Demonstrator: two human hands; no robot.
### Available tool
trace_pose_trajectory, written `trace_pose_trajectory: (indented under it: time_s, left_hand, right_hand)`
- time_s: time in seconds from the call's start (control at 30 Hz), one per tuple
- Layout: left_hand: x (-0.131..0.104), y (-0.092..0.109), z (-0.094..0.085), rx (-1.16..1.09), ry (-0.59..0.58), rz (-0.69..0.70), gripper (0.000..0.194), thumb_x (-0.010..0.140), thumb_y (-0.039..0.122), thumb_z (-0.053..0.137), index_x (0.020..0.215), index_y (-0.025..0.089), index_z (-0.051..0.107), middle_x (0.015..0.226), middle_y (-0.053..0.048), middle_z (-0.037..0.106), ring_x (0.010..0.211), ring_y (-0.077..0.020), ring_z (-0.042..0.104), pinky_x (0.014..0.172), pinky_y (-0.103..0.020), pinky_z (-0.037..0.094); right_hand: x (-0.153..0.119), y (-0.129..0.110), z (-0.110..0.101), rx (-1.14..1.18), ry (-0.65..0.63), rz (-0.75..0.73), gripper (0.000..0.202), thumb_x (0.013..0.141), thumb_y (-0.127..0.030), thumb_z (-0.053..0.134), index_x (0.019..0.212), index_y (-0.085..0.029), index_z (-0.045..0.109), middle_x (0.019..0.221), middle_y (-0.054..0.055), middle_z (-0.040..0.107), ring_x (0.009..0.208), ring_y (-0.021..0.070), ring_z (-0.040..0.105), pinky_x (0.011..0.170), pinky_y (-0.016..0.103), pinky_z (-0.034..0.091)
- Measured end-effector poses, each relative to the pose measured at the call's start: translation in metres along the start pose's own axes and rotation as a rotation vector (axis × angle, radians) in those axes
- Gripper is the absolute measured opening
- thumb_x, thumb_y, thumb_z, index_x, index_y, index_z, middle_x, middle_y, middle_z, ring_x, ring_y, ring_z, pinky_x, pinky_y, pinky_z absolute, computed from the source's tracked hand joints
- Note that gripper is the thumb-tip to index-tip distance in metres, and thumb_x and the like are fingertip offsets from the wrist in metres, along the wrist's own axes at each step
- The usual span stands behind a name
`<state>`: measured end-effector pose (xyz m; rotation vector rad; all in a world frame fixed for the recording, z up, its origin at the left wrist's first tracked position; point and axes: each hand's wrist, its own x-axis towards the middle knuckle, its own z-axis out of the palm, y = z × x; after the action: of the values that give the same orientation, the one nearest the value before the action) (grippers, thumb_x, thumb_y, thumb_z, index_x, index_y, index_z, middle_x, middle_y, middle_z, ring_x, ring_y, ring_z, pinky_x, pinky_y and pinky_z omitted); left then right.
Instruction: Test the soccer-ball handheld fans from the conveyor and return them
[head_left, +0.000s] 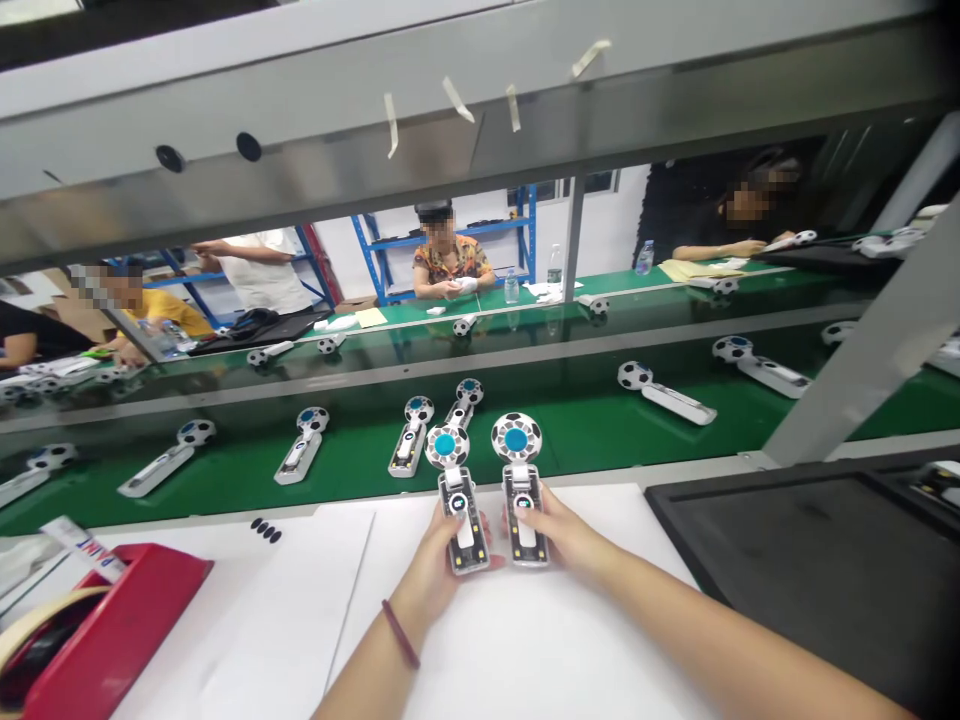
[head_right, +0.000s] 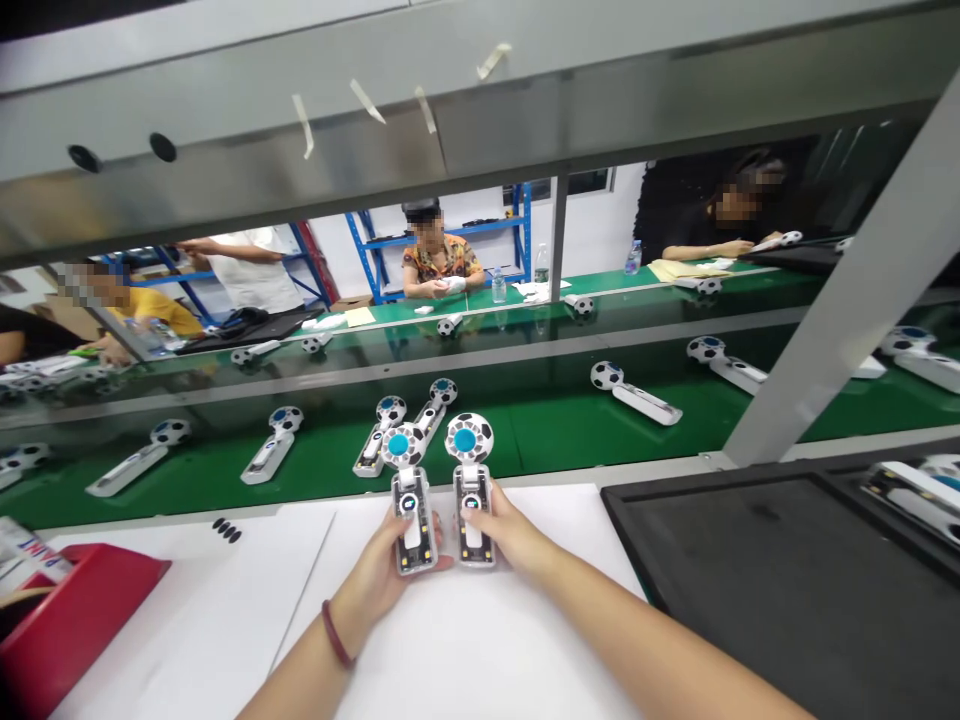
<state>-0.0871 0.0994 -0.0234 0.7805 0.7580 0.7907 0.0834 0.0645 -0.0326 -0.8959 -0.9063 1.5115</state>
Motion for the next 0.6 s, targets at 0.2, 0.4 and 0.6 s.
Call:
trace_pose_trajectory:
  time_s: [0.2, 0.4, 0.6]
  left_hand:
    - [0.0016, -0.0033, -0.0032, 0.088, -0.073, 0.026, 0.038, 0.075, 0.028, 0.057, 0.107, 0.02, 0.037, 0.084, -0.006, 0.055, 0.074, -0.0204, 0.056, 0.068, -0.045, 0.051]
    - [0.0019, -0.0036, -0.0009, 0.109, -0.039, 0.03, 0.046, 0.07, 0.029, 0.063, 0.107, 0.018, 0.037, 0.084, -0.007, 0.055, 0.072, -0.0195, 0.054, 0.063, -0.042, 0.051]
    - [0.0016, -0.0032, 0.0007, 0.183, -0.033, 0.029, 0.047, 0.069, 0.034, 0.065, 0.103, 0.018, 0.039, 0.085, -0.007, 0.055, 0.073, -0.0205, 0.056, 0.064, -0.041, 0.051]
  right_hand:
    - [-0.0005, 0.0005, -0.0029, 0.035, -0.054, 0.041, 0.049, 0.066, -0.029, 0.069, 0.103, -0.021, 0.038, 0.085, 0.0, 0.055, 0.077, 0.0148, 0.055, 0.069, 0.029, 0.044]
    - [-0.0001, 0.0013, -0.0021, 0.067, -0.101, 0.029, 0.056, 0.063, -0.034, 0.072, 0.105, -0.022, 0.037, 0.091, 0.002, 0.054, 0.082, 0.0183, 0.057, 0.074, 0.034, 0.044]
    - [0.0033, 0.0037, -0.0046, 0.036, -0.097, -0.032, 0.057, 0.064, -0.037, 0.072, 0.109, -0.022, 0.04, 0.103, 0.005, 0.053, 0.095, 0.0207, 0.054, 0.083, 0.037, 0.041]
